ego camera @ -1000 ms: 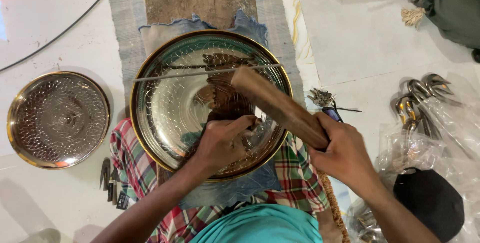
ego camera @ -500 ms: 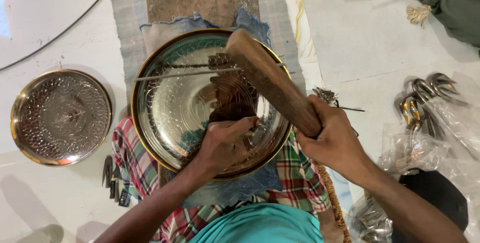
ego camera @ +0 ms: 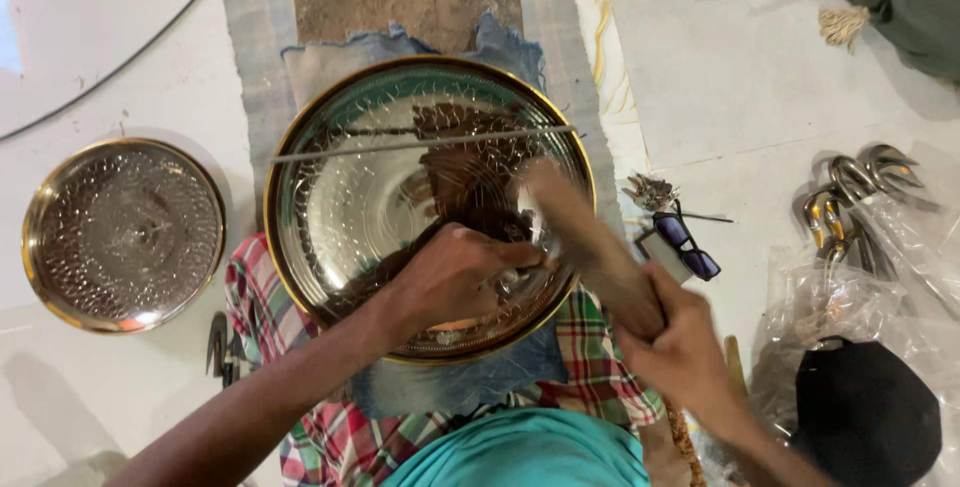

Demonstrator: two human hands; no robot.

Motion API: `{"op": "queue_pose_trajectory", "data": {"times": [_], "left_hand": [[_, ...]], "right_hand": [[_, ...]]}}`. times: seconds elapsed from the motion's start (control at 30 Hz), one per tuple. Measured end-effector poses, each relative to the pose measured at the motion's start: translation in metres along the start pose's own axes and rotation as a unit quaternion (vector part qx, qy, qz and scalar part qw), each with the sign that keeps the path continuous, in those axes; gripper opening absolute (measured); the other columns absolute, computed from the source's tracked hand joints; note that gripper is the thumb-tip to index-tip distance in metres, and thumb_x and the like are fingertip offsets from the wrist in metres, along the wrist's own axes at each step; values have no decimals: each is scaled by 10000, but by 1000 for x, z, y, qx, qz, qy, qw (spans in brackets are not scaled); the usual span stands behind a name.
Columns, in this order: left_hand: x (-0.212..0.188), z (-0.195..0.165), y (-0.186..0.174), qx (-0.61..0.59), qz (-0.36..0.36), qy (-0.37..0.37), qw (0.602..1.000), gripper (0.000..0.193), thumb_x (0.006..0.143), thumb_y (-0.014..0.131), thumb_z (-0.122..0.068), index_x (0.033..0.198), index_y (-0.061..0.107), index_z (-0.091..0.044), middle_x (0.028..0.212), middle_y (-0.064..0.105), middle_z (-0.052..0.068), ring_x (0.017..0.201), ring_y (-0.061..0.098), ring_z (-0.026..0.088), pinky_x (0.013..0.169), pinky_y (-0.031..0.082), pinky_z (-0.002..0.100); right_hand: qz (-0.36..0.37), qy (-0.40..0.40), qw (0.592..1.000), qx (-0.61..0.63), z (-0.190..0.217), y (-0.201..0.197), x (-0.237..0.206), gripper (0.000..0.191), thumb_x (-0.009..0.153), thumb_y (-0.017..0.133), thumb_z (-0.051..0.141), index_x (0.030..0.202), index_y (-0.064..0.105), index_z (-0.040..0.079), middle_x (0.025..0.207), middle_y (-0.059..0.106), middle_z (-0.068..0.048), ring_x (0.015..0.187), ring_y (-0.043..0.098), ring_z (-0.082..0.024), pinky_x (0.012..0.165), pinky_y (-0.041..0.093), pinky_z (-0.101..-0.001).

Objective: The person sits on the floor and repeatedly strikes a metal plate with a wooden mallet to create a textured pattern. The plate is held steady with a cloth in the left hand while the right hand delivers repeated blows.

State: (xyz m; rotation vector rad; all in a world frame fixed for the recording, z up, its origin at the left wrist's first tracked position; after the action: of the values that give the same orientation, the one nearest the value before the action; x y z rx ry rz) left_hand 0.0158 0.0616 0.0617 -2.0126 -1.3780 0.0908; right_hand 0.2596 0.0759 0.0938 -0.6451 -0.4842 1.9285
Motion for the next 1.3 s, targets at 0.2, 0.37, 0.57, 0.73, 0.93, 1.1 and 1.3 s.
{"op": "queue_pose_trajectory", "data": {"times": [0.2, 0.37, 0.57, 0.73, 0.93, 1.1, 1.3], "left_hand": [[19, -5, -2, 30, 95, 60, 993, 669, 600, 599, 115, 1206, 749, -127, 784, 754, 117, 579, 666, 229, 535, 549, 350], [27, -3, 14, 9, 195, 91, 977, 600, 764, 560, 184, 1221, 747, -158, 702, 717, 87, 537, 653, 122, 412, 500, 287], [17, -2, 4, 23, 145, 39, 988, 608, 665, 615, 165, 1174, 762, -133, 563, 649, 103, 441, 574, 196, 412, 440, 344], [11, -3, -1, 23, 91, 0, 996, 614, 625, 628, 161, 1170, 749, -96, 580, 651, 128, 464, 586, 198, 423, 456, 363], [2, 8, 12, 43, 101, -70, 991, 612, 611, 612, 148, 1123, 792, -135, 711, 767, 113, 455, 630, 179, 423, 505, 340], [-18, 2, 15, 24, -44, -86, 995, 453, 727, 684, 71, 1144, 767, -83, 851, 790, 123, 511, 682, 171, 401, 537, 309], [-38, -2, 23, 107, -153, -147, 971, 493, 676, 651, 60, 1148, 730, -58, 808, 768, 131, 590, 702, 196, 554, 592, 339]], "right_hand": [[-100, 119, 977, 146, -51, 47, -50, 375, 721, 757, 51, 1071, 652, -33, 768, 687, -152, 662, 618, -171, 559, 524, -345], [-192, 56, 975, 93, -77, 80, -81, 495, 683, 733, 19, 1161, 617, -40, 925, 721, -111, 806, 704, -222, 706, 565, -317], [-174, 135, 958, 183, -115, 91, -88, 378, 710, 792, 3, 1072, 683, -20, 866, 741, -85, 760, 702, -159, 693, 568, -285], [-208, 74, 956, 193, -90, 63, -73, 326, 743, 804, -33, 1050, 696, -14, 856, 716, -53, 743, 648, -98, 664, 533, -272], [-28, 81, 996, -31, -45, 19, -34, 451, 634, 766, 26, 1072, 663, -6, 714, 673, -127, 600, 604, -185, 543, 492, -352], [26, 13, 987, -158, -1, -5, -1, 547, 569, 726, 91, 1101, 629, 17, 717, 667, -206, 626, 684, -348, 582, 505, -440], [139, -28, 956, -255, 38, -21, 30, 535, 612, 806, 193, 1100, 622, 74, 713, 693, -193, 698, 677, -417, 610, 482, -517]]}}
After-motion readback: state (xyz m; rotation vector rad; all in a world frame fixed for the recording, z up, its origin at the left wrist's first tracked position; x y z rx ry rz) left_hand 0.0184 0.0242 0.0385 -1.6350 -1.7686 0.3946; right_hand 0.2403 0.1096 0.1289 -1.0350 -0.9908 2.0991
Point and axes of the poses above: each hand's wrist, its own x-axis towards the middle knuckle, its own y-axis out of the palm, z = x × y, the point moved 5 cm from there along x, towards the middle knuckle
